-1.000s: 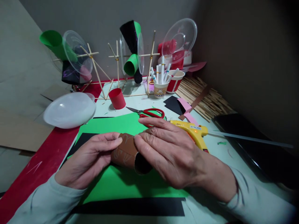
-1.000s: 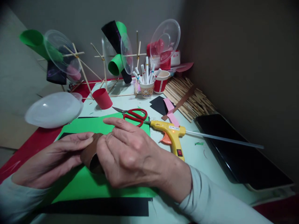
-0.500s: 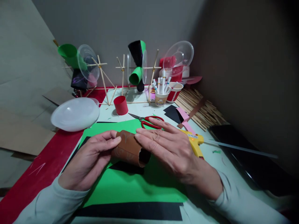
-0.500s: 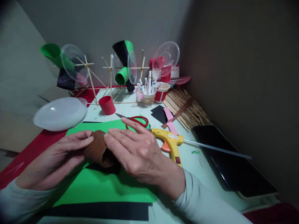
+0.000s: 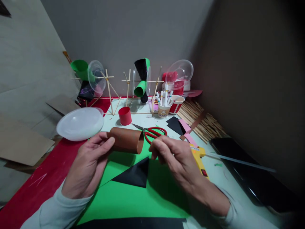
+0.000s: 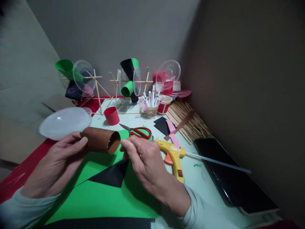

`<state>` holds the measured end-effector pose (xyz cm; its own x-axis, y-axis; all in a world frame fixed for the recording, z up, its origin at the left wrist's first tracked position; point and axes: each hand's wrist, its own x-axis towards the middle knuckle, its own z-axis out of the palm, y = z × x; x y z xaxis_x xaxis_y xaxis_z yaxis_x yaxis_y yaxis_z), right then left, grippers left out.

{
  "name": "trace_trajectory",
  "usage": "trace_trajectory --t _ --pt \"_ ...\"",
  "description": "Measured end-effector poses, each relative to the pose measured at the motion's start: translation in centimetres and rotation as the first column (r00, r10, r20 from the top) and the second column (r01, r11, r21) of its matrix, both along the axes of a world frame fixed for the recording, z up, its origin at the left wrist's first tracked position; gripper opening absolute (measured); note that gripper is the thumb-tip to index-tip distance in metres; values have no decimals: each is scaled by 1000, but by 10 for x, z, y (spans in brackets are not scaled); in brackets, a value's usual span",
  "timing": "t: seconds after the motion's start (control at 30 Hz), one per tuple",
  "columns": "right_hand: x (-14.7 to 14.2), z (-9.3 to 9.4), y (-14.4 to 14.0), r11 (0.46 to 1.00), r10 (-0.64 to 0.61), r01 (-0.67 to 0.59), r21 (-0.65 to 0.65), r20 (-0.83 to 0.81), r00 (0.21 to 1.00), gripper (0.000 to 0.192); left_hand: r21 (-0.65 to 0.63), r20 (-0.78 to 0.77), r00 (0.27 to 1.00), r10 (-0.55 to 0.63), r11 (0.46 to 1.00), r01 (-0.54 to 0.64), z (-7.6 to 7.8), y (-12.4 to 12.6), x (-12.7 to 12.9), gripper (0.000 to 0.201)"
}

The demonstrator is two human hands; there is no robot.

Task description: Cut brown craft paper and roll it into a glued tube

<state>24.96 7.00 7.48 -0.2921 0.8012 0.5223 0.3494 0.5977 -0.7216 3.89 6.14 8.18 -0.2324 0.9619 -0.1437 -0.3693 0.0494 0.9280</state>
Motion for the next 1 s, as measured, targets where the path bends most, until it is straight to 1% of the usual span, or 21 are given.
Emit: trace_trajectory --t 0.07,0.1,0.17,0.23,0.37,0.43,0.5,0.67,0.73,0.8,0.83,0.9,0.97,1.0 --pt "-6 -1 -2 993 43 -44 -110 -7 999 26 62 -43 998 41 997 -38 1 -5 5 19" --pt "-8 -2 -3 988 57 -59 -140 -20 998 20 85 -60 997 48 995 -43 2 -7 7 20" --pt "-10 -3 -4 990 60 -64 -122 -42 997 17 102 -83 996 36 994 -27 3 -10 11 16" --pt "-10 -4 -6 998 31 -32 -58 -29 999 21 93 -102 995 3 996 7 3 -11 14 13" --pt "-8 -7 -8 993 -48 53 101 -42 998 22 43 -142 986 -85 995 92 -3 -13 14 22" --pt "-7 -10 -7 982 -29 35 185 -33 999 22 7 -171 973 -156 987 160 -7 -14 14 25" --pt "-6 -12 -6 970 1 -7 244 27 1000 22 -15 -198 961 -195 981 196 -9 -14 14 26" --pt "-2 -10 -4 922 -18 -54 383 180 983 27 -40 -190 960 -204 979 200 -10 -11 15 27" --pt "-1 -8 -4 917 -23 -64 395 213 977 30 -55 -185 958 -218 976 211 -10 -11 15 27" --pt "-1 -6 -5 941 -4 -57 334 178 984 33 -58 -177 959 -222 975 216 -10 -11 14 27" --pt "-2 -5 -5 962 25 -63 264 144 989 35 -58 -173 960 -221 975 214 -10 -11 15 26" --pt "-3 -3 -6 993 82 -86 80 45 996 38 -62 -163 963 -214 976 207 -10 -12 15 26" --pt "-5 -1 -7 990 111 -116 -77 -62 992 38 -71 -152 964 -217 975 209 -9 -14 16 27" --pt "-6 0 -7 984 114 -127 -126 -100 988 38 -76 -148 963 -225 974 215 -9 -14 17 28"
